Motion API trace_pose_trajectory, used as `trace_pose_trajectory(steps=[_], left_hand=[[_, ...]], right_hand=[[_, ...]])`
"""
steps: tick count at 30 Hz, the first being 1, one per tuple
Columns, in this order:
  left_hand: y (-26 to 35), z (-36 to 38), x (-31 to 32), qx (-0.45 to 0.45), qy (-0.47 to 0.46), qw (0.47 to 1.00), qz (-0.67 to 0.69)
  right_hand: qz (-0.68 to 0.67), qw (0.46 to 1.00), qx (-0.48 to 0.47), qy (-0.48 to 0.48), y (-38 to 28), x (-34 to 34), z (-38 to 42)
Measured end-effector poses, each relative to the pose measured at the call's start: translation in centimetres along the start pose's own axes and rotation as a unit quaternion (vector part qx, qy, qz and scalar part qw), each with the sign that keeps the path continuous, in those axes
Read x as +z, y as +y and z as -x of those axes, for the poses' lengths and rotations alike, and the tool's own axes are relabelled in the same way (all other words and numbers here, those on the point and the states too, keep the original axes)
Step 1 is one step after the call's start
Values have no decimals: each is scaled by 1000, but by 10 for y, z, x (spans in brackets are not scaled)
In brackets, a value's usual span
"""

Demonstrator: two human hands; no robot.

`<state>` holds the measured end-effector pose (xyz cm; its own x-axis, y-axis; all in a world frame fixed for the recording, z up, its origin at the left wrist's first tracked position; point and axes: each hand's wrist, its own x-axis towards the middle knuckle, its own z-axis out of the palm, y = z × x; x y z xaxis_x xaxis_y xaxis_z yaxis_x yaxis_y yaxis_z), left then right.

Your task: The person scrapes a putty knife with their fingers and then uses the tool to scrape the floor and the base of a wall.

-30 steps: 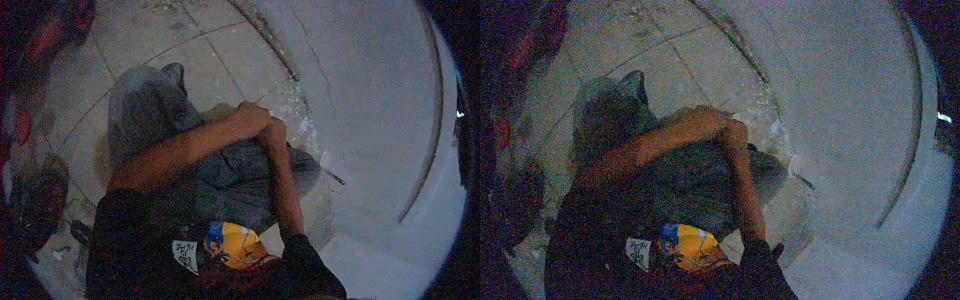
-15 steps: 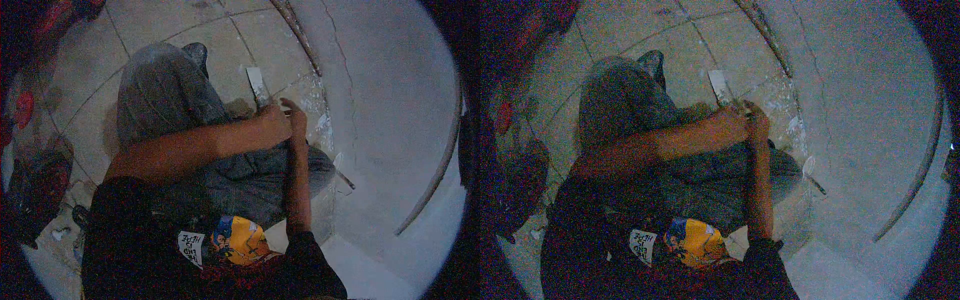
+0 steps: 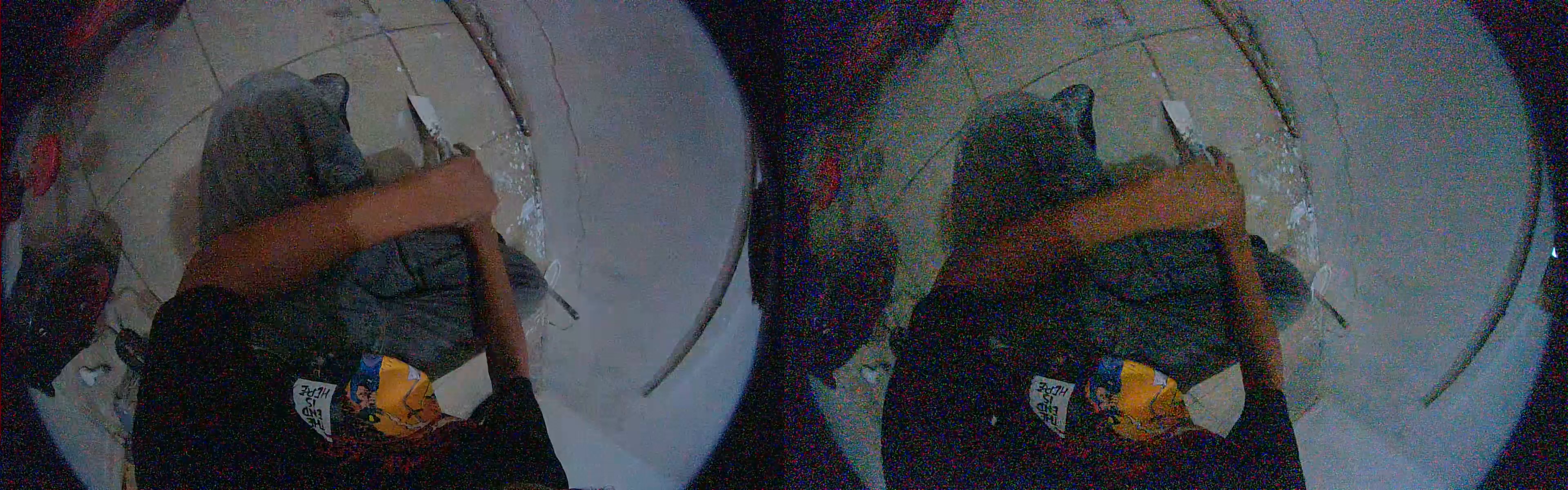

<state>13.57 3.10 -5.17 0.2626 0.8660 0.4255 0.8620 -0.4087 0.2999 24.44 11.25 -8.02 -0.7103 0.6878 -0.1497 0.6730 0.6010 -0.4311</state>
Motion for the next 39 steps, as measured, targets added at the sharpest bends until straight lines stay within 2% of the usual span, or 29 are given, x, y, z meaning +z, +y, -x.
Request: trace_pose_trajectory(steps=[2,4,6,10,12,14,16,18,20,22,23,25,26,28,30,31,33,37,39], left_hand=[[-5,-5,-48,-9,-36,998,42],[-8,-10,-55,-19,-73,994,81],[-9,-14,-43,-51,47,994,83],[-11,-7,-49,-39,45,993,107],[-9,-12,-45,-65,22,997,45],[-13,-14,-44,-56,31,996,69],[-7,-11,-45,-46,42,993,100],[-7,-8,-59,-86,47,987,124],[-7,-10,-50,-70,37,991,104],[-11,-9,-49,-57,30,995,82],[-13,-8,-56,-51,29,993,99],[-13,-9,-59,-42,25,992,120],[-13,-13,-52,-37,22,994,101],[-9,-14,-45,-28,21,996,80],[-7,-8,-44,-47,120,989,72],[-9,-7,-45,-48,123,989,68],[-11,-4,-59,-40,55,993,97],[-14,-3,-66,-29,45,993,105],[-16,-7,-67,-39,-14,993,109]], right_hand=[[13,998,-34,42,-12,1,-6],[66,994,-62,54,-24,7,-16],[137,986,-82,44,-37,17,-25],[260,960,-103,12,-52,37,-41],[296,950,-104,-1,-58,45,-49],[332,938,-102,-15,-65,53,-52],[340,935,-105,-4,-68,52,-57],[337,934,-115,12,-79,47,-65],[340,933,-118,13,-104,37,-61],[417,902,-50,-100,-132,30,-49],[417,902,-51,-101,-118,34,-52],[387,900,-196,-29,-76,41,-58],[388,901,-192,-29,-97,30,-57],[413,906,-69,-60,-135,12,-62],[441,891,-77,-70,-137,21,-55],[466,876,-87,-86,-136,28,-55],[462,876,-115,-70,-116,53,-58],[447,883,-139,-31,-122,54,-60],[440,886,-148,2,-137,43,-66]])
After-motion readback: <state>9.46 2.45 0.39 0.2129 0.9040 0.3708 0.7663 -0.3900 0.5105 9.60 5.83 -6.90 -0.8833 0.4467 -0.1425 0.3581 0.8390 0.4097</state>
